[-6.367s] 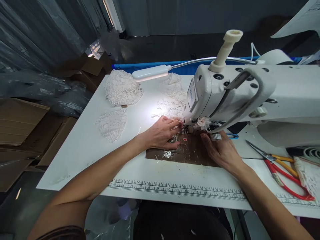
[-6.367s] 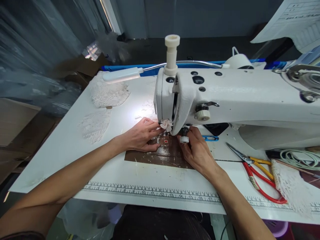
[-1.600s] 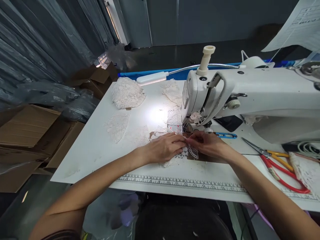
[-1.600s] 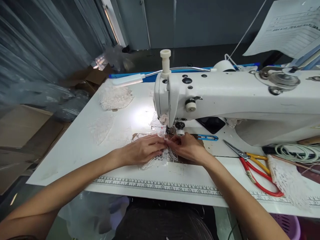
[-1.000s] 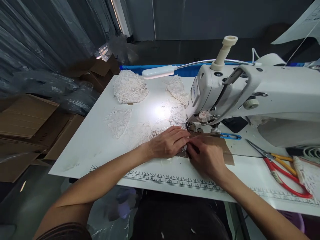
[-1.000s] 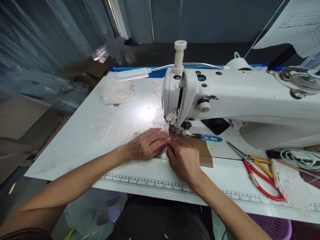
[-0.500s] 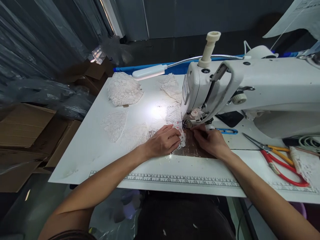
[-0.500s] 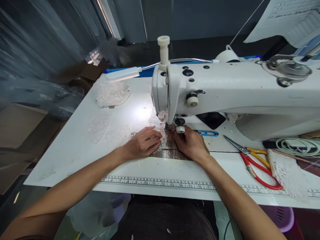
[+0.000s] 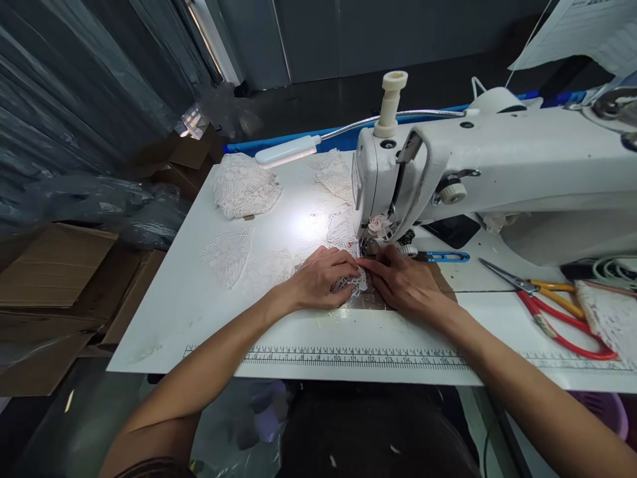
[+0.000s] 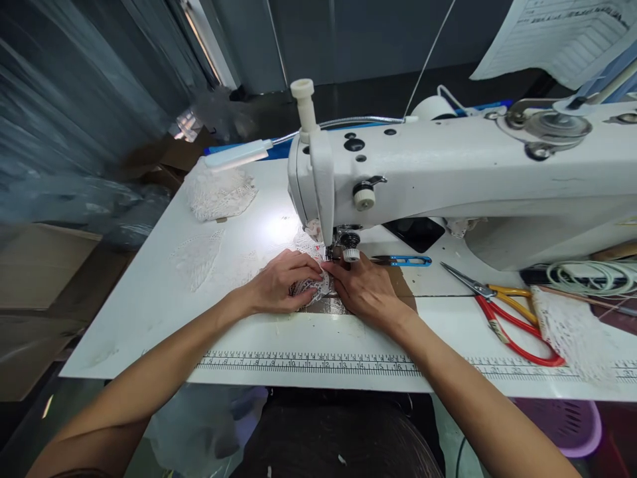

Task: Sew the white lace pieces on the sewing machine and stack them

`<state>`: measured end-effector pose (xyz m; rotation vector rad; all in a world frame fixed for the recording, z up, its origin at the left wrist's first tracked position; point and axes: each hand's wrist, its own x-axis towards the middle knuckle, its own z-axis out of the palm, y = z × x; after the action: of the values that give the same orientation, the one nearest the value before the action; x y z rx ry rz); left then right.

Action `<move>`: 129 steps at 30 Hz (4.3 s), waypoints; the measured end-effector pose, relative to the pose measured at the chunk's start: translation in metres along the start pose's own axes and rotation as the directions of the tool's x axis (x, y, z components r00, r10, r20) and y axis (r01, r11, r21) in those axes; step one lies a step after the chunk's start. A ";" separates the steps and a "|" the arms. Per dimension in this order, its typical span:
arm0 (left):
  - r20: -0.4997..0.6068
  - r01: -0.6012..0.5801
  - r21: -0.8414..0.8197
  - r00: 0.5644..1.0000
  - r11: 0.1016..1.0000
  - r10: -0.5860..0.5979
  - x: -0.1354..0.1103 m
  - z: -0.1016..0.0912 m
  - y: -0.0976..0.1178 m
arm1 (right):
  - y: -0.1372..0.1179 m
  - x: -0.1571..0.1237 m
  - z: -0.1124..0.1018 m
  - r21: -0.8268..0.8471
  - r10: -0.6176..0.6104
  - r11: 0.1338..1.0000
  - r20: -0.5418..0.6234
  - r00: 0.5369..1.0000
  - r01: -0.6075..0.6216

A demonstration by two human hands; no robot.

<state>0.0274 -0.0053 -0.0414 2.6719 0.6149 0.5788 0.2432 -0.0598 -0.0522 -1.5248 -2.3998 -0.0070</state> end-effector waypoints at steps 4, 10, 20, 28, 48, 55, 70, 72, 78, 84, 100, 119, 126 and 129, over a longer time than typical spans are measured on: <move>-0.054 0.022 -0.029 0.998 0.999 -0.024 0.001 0.003 0.001 | -0.002 -0.002 0.004 0.013 0.001 1.000 -0.030 1.000 -0.001; -0.123 -0.012 0.045 0.992 0.999 0.018 -0.002 0.003 0.003 | 0.006 -0.007 0.004 0.203 0.073 0.977 -0.051 0.996 -0.061; 0.025 -0.091 0.119 0.996 0.989 0.089 -0.005 -0.001 -0.001 | 0.000 -0.001 -0.004 0.046 0.024 0.999 0.055 0.998 -0.027; -0.073 -0.064 0.054 0.995 0.996 0.068 -0.001 0.005 -0.005 | 0.002 -0.004 0.003 0.121 0.037 0.992 -0.004 0.999 -0.036; -0.120 -0.233 0.150 0.960 0.961 0.252 -0.009 0.007 -0.007 | 0.003 -0.007 0.004 0.148 -0.003 0.989 -0.032 0.999 0.007; -0.168 -0.236 0.089 0.954 0.968 0.248 -0.009 0.009 -0.010 | 0.008 -0.013 0.001 0.216 0.045 0.976 -0.047 0.998 -0.034; -0.171 -0.238 0.109 0.952 0.965 0.254 -0.008 0.014 -0.012 | 0.008 -0.015 -0.002 0.300 -0.005 0.954 -0.044 0.999 0.018; -0.157 -0.230 0.106 0.957 0.967 0.245 -0.009 0.013 -0.012 | 0.009 -0.015 -0.006 0.326 -0.058 0.943 -0.023 0.998 0.062; -0.163 -0.219 0.096 0.959 0.971 0.232 -0.009 0.013 -0.011 | 0.010 -0.016 -0.006 0.316 -0.184 0.932 -0.011 0.983 0.178; -0.172 -0.218 0.096 0.957 0.971 0.232 -0.008 0.011 -0.010 | 0.009 -0.016 -0.002 0.261 -0.179 0.950 0.003 0.984 0.172; -0.100 -0.104 0.378 0.983 0.920 0.152 -0.006 0.004 -0.002 | 0.000 -0.016 -0.004 0.187 -0.169 0.967 -0.026 0.985 0.170; 0.059 -0.159 0.486 0.987 0.859 0.150 -0.005 0.004 0.003 | -0.003 -0.015 -0.007 0.145 -0.191 0.971 -0.026 0.981 0.192; -0.005 -0.047 0.421 0.999 0.906 0.054 -0.006 0.006 0.010 | -0.002 -0.016 -0.007 0.138 -0.198 0.970 -0.021 0.980 0.199; -0.031 0.028 0.382 0.999 0.924 -0.017 -0.005 0.005 0.013 | -0.004 -0.016 -0.007 0.117 -0.191 0.974 -0.019 0.981 0.191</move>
<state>0.0295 -0.0197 -0.0421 3.0175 0.8414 0.5351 0.2475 -0.0765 -0.0491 -1.2358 -2.4835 0.0874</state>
